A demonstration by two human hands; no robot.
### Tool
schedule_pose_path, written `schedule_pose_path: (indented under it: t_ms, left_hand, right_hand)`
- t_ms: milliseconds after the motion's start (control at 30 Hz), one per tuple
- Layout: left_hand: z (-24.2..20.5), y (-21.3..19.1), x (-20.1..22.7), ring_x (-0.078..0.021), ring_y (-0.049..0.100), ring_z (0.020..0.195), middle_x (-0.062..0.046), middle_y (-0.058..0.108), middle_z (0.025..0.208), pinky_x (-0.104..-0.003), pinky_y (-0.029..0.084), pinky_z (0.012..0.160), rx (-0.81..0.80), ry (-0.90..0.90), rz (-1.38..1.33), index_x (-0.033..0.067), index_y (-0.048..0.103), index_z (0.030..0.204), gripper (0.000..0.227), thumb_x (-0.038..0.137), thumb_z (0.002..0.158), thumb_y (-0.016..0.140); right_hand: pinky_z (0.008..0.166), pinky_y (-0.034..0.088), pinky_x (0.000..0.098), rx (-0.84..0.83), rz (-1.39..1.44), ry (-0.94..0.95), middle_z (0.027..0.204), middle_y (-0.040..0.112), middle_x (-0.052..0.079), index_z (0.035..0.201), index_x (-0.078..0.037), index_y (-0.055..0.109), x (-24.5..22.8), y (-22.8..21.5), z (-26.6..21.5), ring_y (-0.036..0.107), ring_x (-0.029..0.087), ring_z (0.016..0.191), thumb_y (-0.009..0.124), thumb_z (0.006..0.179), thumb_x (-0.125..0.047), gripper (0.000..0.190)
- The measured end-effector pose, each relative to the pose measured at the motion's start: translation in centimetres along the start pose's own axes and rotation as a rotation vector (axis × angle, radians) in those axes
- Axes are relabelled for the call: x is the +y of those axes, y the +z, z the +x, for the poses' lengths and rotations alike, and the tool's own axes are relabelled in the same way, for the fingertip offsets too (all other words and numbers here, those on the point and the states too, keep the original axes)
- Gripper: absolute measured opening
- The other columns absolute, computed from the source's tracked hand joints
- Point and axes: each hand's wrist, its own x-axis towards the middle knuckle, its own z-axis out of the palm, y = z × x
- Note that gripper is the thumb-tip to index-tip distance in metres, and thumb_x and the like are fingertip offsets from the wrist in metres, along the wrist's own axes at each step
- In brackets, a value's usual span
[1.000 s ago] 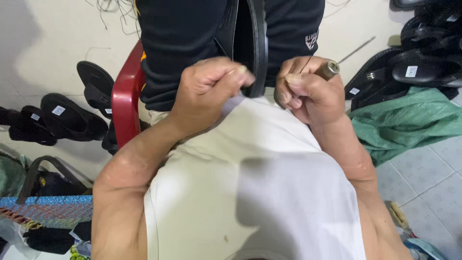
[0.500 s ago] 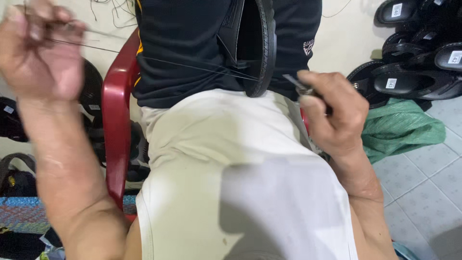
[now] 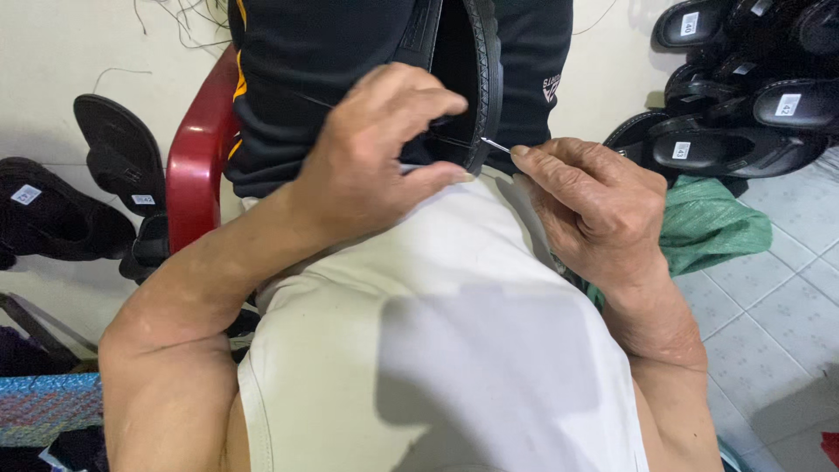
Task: The person sews a black shoe using a needle and thread. They repeatedly push the needle through the shoe's edge and pull the thread to create stitches, working steadily along the seam.
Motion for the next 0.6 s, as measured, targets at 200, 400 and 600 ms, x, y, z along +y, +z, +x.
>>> schedule_pose_path:
  t_ms: [200, 400, 600]
  left_hand:
    - [0.7, 1.5, -0.6, -0.0357, 0.058, 0.092, -0.019, 0.060, 0.102, -0.046, 0.048, 0.087, 0.023, -0.002, 0.030, -0.0042, 0.058, 0.113, 0.053, 0.004, 0.077, 0.096]
    - [0.8, 2.2, -0.8, -0.0350, 0.055, 0.096, -0.017, 0.059, 0.105, -0.044, 0.048, 0.087, -0.013, -0.040, 0.118, -0.0008, 0.060, 0.111, 0.060, 0.016, 0.073, 0.103]
    - [0.7, 2.4, -1.9, -0.0373, 0.060, 0.093, -0.020, 0.063, 0.102, -0.047, 0.049, 0.089, 0.034, 0.083, 0.052, -0.0078, 0.059, 0.107, 0.056, 0.002, 0.071, 0.102]
  right_hand:
    - [0.060, 0.047, 0.0299, -0.124, -0.267, -0.030, 0.101, 0.076, 0.011, 0.117, -0.007, 0.081, -0.7, -2.4, 1.0, 0.070, 0.024, 0.078, 0.074, 0.101, 0.006, 0.021]
    - [0.050, 0.036, 0.0236, -0.265, -0.772, -0.144, 0.097, 0.072, -0.009, 0.114, -0.031, 0.078, -1.6, -3.9, 2.1, 0.061, 0.011, 0.067, 0.077, 0.099, -0.011, 0.025]
    - [0.046, 0.029, 0.0245, -0.275, -0.711, -0.133, 0.084, 0.066, -0.009, 0.113, -0.031, 0.079, -1.8, -2.9, 3.2, 0.057, 0.011, 0.059, 0.081, 0.099, -0.011, 0.025]
